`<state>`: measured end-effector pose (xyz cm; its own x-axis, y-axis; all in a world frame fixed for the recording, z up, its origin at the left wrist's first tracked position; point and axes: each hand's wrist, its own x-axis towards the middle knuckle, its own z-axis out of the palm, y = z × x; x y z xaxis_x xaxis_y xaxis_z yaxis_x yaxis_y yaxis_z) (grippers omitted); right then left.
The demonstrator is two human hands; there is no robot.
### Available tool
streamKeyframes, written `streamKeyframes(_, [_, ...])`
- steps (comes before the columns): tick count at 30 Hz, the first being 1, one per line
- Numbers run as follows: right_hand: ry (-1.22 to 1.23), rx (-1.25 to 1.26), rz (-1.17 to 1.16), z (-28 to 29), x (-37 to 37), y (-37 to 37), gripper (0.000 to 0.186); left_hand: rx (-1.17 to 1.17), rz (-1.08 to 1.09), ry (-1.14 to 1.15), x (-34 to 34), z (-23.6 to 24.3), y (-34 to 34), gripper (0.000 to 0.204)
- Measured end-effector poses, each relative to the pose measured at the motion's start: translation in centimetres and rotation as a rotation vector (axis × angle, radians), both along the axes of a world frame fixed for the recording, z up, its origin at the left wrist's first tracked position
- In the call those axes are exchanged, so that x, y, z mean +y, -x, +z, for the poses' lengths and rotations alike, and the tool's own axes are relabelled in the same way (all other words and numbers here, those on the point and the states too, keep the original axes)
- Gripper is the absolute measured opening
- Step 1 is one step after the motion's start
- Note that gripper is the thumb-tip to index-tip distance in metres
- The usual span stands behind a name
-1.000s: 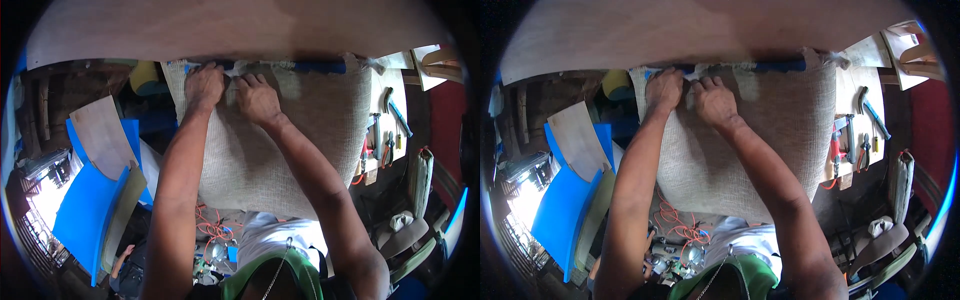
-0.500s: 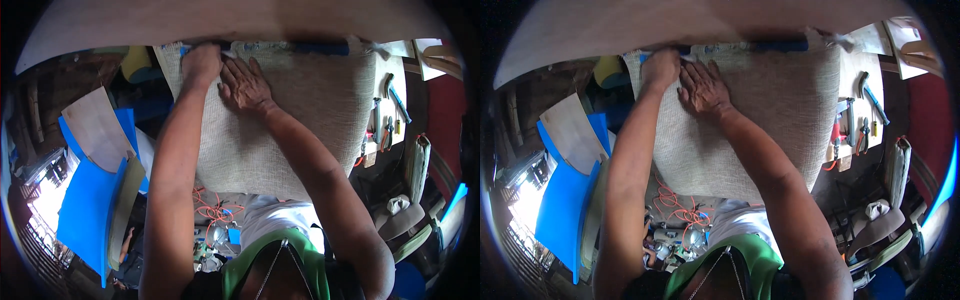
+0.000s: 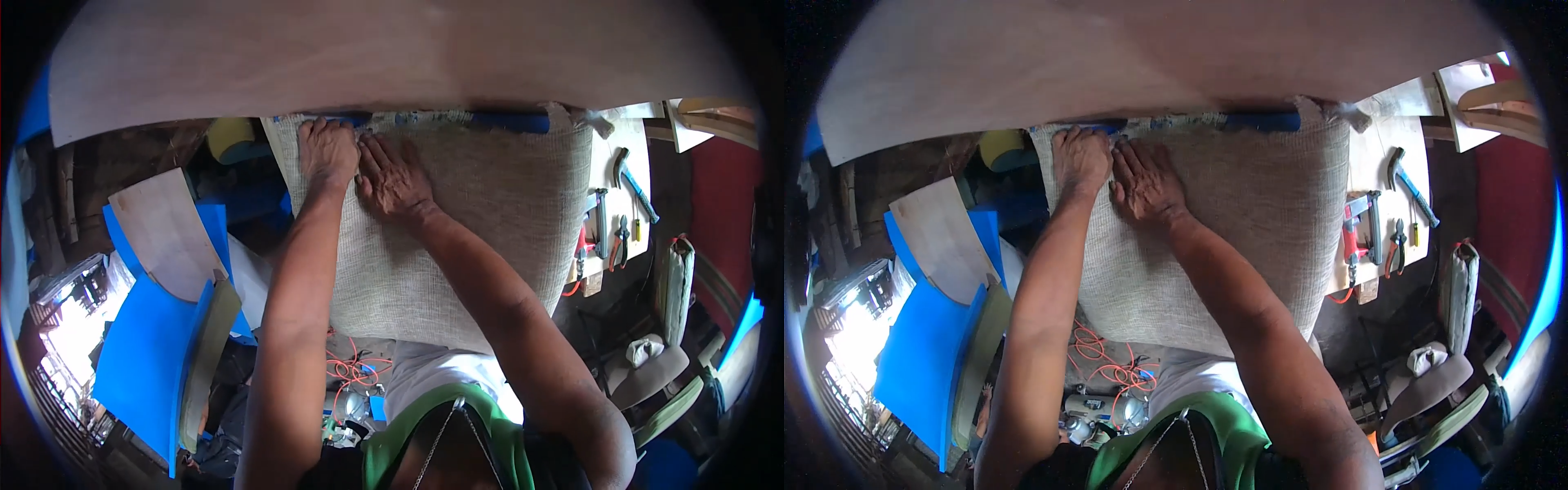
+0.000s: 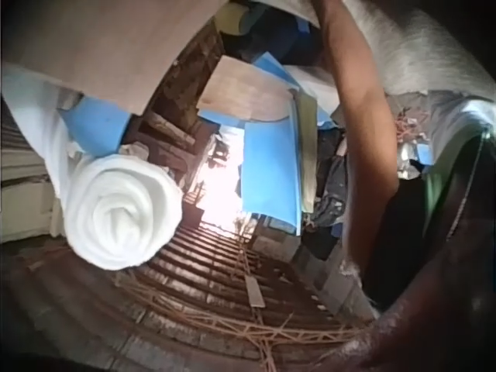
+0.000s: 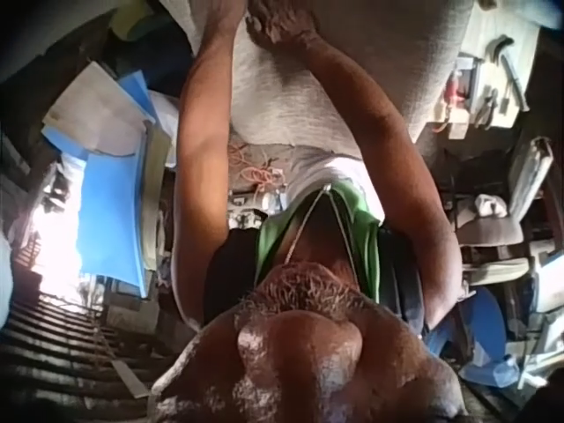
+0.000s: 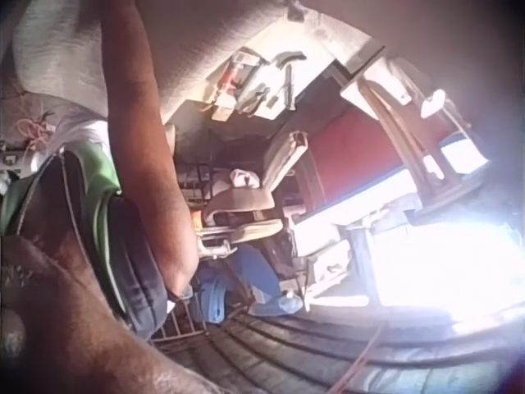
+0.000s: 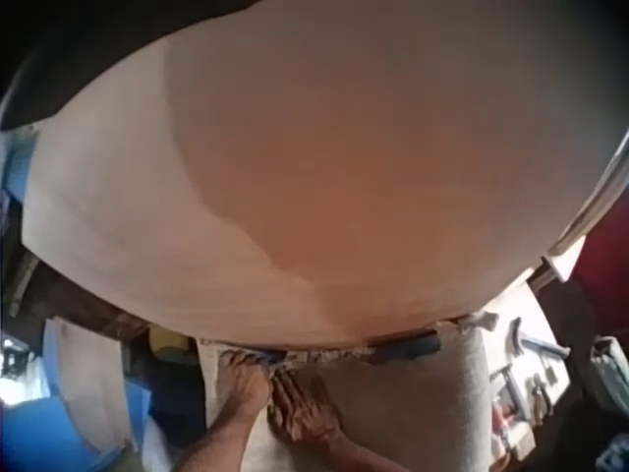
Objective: Stapling fabric onto a furniture frame using a pneumatic stapler.
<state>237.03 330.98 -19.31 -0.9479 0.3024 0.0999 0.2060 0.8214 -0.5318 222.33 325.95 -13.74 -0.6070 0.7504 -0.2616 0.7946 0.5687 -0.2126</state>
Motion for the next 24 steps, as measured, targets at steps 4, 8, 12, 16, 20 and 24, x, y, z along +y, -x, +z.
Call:
streamKeyframes(4, [0.017, 0.027, 0.042, -2.6, 0.6, 0.6, 0.055, -0.027, 0.055, -0.029, -0.6, -1.1, -0.1, 0.017])
streamKeyframes(8, [0.266, 0.127, -0.110, -4.0, 3.3, 3.1, 0.050, 0.000, 0.043, -0.097, -0.3, -1.4, -0.3, 0.015])
streamKeyframes(12, [0.035, -0.042, -0.074, -3.3, 4.4, 5.5, 0.037, -0.034, 0.063, -0.099, -0.1, -1.3, -0.3, 0.018])
streamKeyframes(16, [0.112, -0.520, 0.153, 0.3, 4.7, 7.6, 0.034, -0.081, 0.094, -0.102, -0.8, -0.6, 0.2, 0.023])
streamKeyframes(20, [0.057, -0.490, 0.107, -1.7, 5.4, 7.4, 0.028, -0.103, 0.080, -0.104, 0.1, -0.8, 0.0, 0.024])
streamKeyframes(24, [0.020, -0.245, 0.050, -4.0, 4.9, 7.1, 0.024, -0.099, 0.092, -0.098, -0.3, -1.6, 0.0, 0.021])
